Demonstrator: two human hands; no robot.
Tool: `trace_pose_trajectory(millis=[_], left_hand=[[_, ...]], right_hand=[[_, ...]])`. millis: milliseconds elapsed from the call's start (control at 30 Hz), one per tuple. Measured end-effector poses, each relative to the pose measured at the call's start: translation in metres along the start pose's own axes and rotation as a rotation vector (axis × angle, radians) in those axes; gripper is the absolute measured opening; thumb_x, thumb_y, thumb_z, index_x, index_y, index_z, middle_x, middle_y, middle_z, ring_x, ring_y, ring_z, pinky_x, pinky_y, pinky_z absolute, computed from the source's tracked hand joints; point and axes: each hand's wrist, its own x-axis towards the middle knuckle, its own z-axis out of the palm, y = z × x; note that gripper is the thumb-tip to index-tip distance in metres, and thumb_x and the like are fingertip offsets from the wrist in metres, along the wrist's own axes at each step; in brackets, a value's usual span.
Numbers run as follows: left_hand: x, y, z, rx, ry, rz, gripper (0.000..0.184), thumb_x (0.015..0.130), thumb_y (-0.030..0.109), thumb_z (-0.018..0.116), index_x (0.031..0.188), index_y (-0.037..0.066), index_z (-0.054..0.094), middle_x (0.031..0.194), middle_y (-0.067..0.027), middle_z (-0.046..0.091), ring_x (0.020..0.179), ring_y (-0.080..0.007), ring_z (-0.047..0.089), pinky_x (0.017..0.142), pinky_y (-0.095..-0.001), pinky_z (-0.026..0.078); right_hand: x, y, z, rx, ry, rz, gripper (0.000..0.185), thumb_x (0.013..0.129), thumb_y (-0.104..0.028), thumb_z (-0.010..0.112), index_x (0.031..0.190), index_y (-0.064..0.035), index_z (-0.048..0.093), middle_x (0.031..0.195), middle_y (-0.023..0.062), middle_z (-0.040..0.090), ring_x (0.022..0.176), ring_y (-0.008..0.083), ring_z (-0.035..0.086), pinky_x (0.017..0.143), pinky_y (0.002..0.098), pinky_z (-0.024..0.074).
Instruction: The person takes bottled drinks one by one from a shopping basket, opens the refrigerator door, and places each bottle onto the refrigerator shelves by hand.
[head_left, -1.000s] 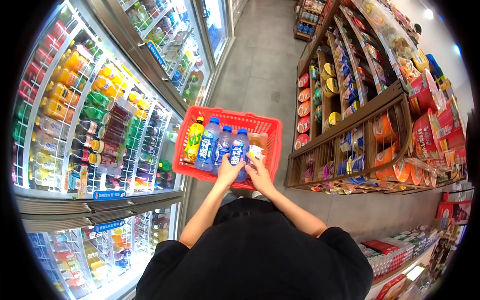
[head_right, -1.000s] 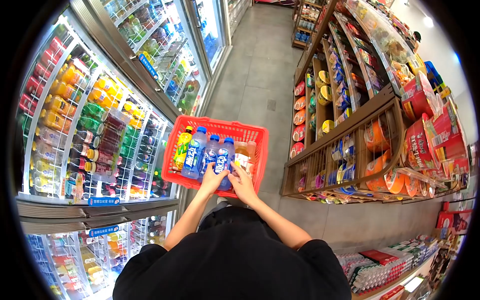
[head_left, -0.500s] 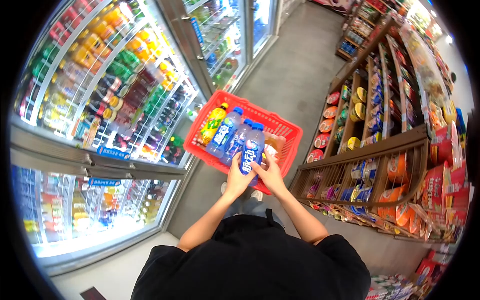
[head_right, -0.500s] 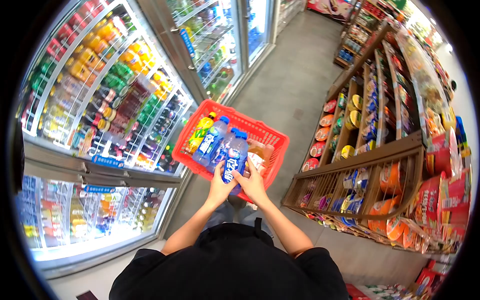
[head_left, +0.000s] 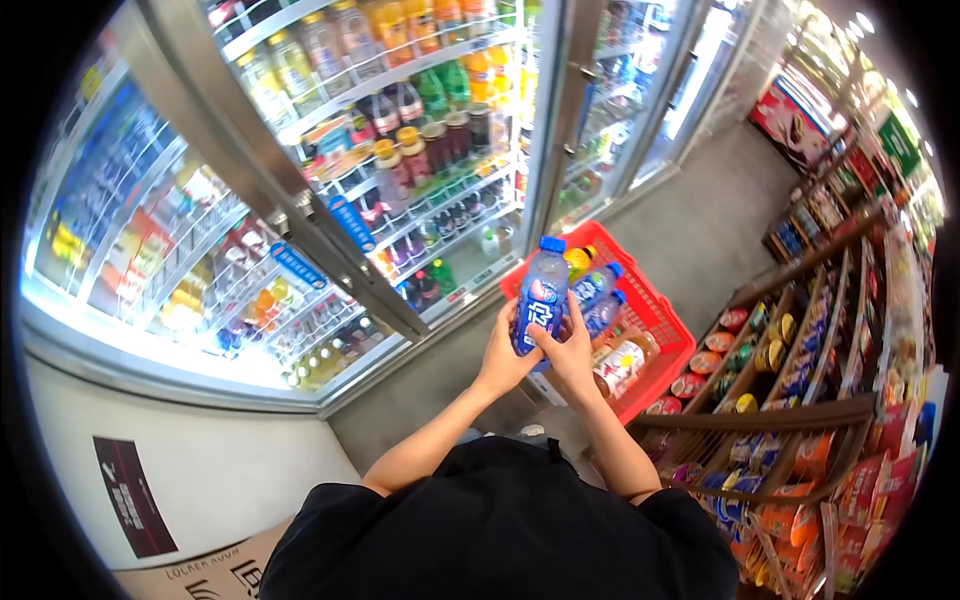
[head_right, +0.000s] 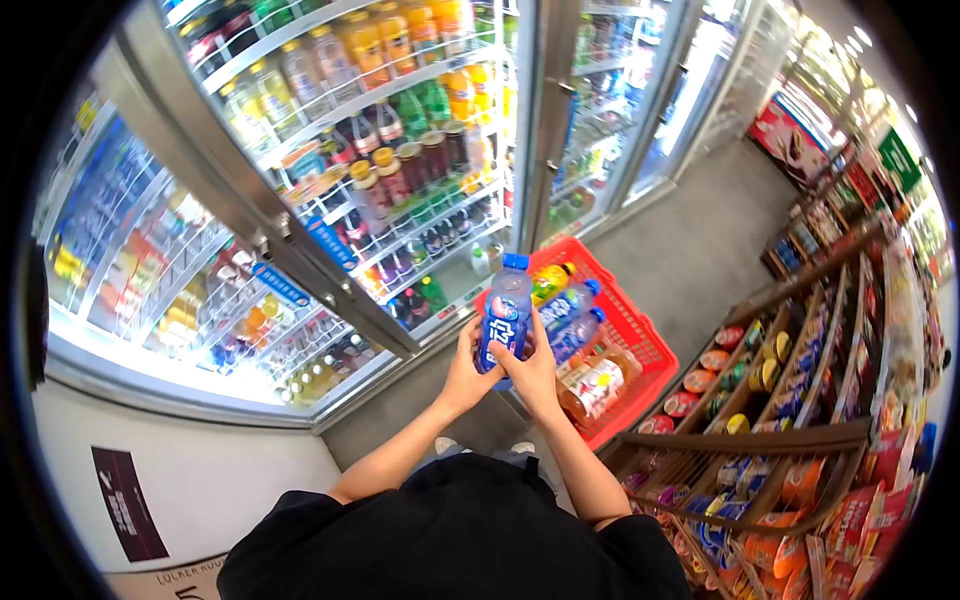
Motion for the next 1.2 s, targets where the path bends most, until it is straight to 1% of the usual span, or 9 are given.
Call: trace_pose_trajectory(millis=[100,467,600,667,800,933,967,1100,1200], left_hand=[[0.002,0.009,-0.054,-0.060,-0.019,0.080,0.088,0.084,0.011,0.076,0.152,0.006,0.021,0.138,-0.0185,0.048,0.126,-0.0267,0.052,0.106,-0.0411,0.043],[0.016,0.045,-0.236,-0.074,0.156,0.224,0.082,0.086,0.007,0.073,0.152,0.005,0.025,0.135,-0.0192,0.052,0.124,-0.0259,0.054,0.101,-0.0385,0.047],[0.012,0.069,-0.291,-0.164,0.163,0.171,0.072,0.095,0.020,0.067,0.152,0.006,0.026,0.137,-0.0174,0.050,0.124,-0.0215,0.050,0.103,-0.0362,0.042],[0.033,0.075,-0.310,-0.086,0.398,0.291,0.062,0.099,0.031,0.060,0.148,0.004,0.033,0.138,-0.0166,0.048,0.124,-0.0234,0.049,0.107,-0.0364,0.037],[0.071,0.016,-0.380,0.264,0.891,0.072,0.063,0.099,0.047,0.057,0.132,-0.005,0.045,0.113,-0.0154,0.062,0.104,-0.0216,0.058,0.092,-0.0318,0.044],[0.076,0.072,-0.391,-0.008,0.513,-0.259,0.073,0.099,0.060,0.046,0.127,-0.007,0.051,0.108,-0.0119,0.063,0.097,-0.0194,0.059,0.086,-0.0291,0.045],[0.089,0.066,-0.393,0.021,0.573,-0.318,0.080,0.098,0.066,0.040,0.118,-0.008,0.064,0.110,-0.0179,0.069,0.101,-0.0239,0.064,0.092,-0.0330,0.047],[0.119,0.019,-0.400,-0.478,0.468,-0.134,0.070,0.099,0.061,0.043,0.122,-0.002,0.064,0.112,-0.0139,0.068,0.100,-0.0208,0.064,0.090,-0.0318,0.047],[0.134,-0.004,-0.400,-0.553,0.474,-0.056,0.066,0.099,0.064,0.040,0.099,0.004,0.067,0.084,-0.0039,0.063,0.073,-0.0153,0.059,0.071,-0.0278,0.047]], right_hand=[[0.015,0.004,0.046,-0.048,-0.094,-0.068,0.097,0.080,-0.004,0.080,0.157,-0.0061,0.021,0.122,0.0132,0.057,0.108,0.0189,0.060,0.089,0.0315,0.0531],[0.060,-0.002,0.225,-0.093,-0.372,-0.278,0.090,0.080,-0.010,0.080,0.153,-0.0076,0.027,0.123,0.0146,0.055,0.107,0.0206,0.059,0.089,0.0338,0.0525],[0.062,-0.006,0.280,0.006,-0.441,-0.325,0.088,0.082,-0.008,0.078,0.153,-0.0070,0.027,0.124,0.0139,0.057,0.110,0.0200,0.059,0.092,0.0336,0.0510],[0.077,-0.014,0.304,0.058,-0.490,-0.358,0.089,0.082,-0.009,0.079,0.153,-0.0060,0.026,0.124,0.0137,0.058,0.112,0.0198,0.060,0.093,0.0333,0.0503],[0.064,-0.020,0.334,0.076,-0.500,-0.356,0.089,0.083,-0.009,0.079,0.153,-0.0048,0.025,0.127,0.0132,0.056,0.114,0.0190,0.058,0.097,0.0333,0.0481],[0.066,-0.009,0.351,0.091,-0.538,-0.321,0.088,0.083,-0.011,0.079,0.154,-0.0064,0.026,0.130,0.0140,0.054,0.118,0.0206,0.056,0.101,0.0343,0.0457],[0.069,-0.002,0.354,0.076,-0.551,-0.355,0.089,0.084,-0.013,0.079,0.154,-0.0070,0.025,0.131,0.0145,0.054,0.120,0.0214,0.056,0.102,0.0349,0.0448],[0.060,-0.003,0.363,0.112,-0.557,-0.333,0.089,0.085,-0.011,0.078,0.155,-0.0062,0.023,0.132,0.0134,0.054,0.120,0.0202,0.055,0.103,0.0340,0.0444],[0.052,-0.003,0.361,0.117,-0.528,-0.299,0.089,0.085,-0.007,0.076,0.155,-0.0048,0.021,0.130,0.0115,0.055,0.118,0.0180,0.056,0.102,0.0325,0.0453]])
